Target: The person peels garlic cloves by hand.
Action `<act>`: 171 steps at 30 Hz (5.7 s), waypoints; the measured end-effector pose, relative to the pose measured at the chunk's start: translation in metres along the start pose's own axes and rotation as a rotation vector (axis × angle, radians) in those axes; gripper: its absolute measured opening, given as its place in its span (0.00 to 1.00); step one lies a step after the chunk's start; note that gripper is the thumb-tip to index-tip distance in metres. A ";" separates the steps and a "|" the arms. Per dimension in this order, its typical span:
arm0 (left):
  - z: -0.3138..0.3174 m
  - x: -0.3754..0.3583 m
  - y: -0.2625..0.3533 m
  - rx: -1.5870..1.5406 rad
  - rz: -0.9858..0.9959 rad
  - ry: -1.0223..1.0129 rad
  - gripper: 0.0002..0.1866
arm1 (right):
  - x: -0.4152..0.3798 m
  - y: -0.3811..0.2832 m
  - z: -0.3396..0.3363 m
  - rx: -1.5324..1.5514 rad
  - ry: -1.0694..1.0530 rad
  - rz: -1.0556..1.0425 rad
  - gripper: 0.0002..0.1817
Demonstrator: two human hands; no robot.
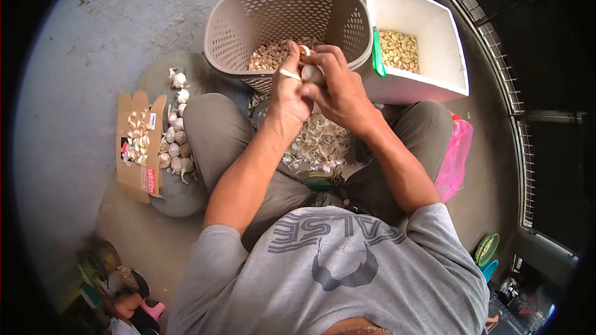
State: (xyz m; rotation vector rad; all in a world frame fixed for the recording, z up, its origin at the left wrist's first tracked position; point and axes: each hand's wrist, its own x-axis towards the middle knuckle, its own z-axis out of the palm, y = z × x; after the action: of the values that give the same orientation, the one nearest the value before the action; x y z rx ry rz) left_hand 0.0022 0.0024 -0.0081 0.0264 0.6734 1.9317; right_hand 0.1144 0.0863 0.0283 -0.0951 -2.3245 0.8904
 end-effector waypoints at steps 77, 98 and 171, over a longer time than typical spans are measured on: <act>0.030 -0.020 -0.007 0.733 0.266 -0.159 0.08 | -0.003 0.038 -0.047 0.892 0.080 0.622 0.07; 0.028 -0.026 0.001 0.551 0.037 -0.153 0.18 | -0.008 0.030 -0.051 0.803 -0.092 0.583 0.16; 0.013 -0.011 -0.005 0.607 0.184 -0.070 0.07 | -0.006 0.037 -0.030 1.025 0.007 0.788 0.10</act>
State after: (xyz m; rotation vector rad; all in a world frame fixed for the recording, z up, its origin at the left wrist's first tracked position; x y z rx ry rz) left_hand 0.0153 0.0008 0.0036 0.5469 1.2199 1.8183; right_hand 0.1309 0.1306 0.0191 -0.5797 -1.5205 2.3257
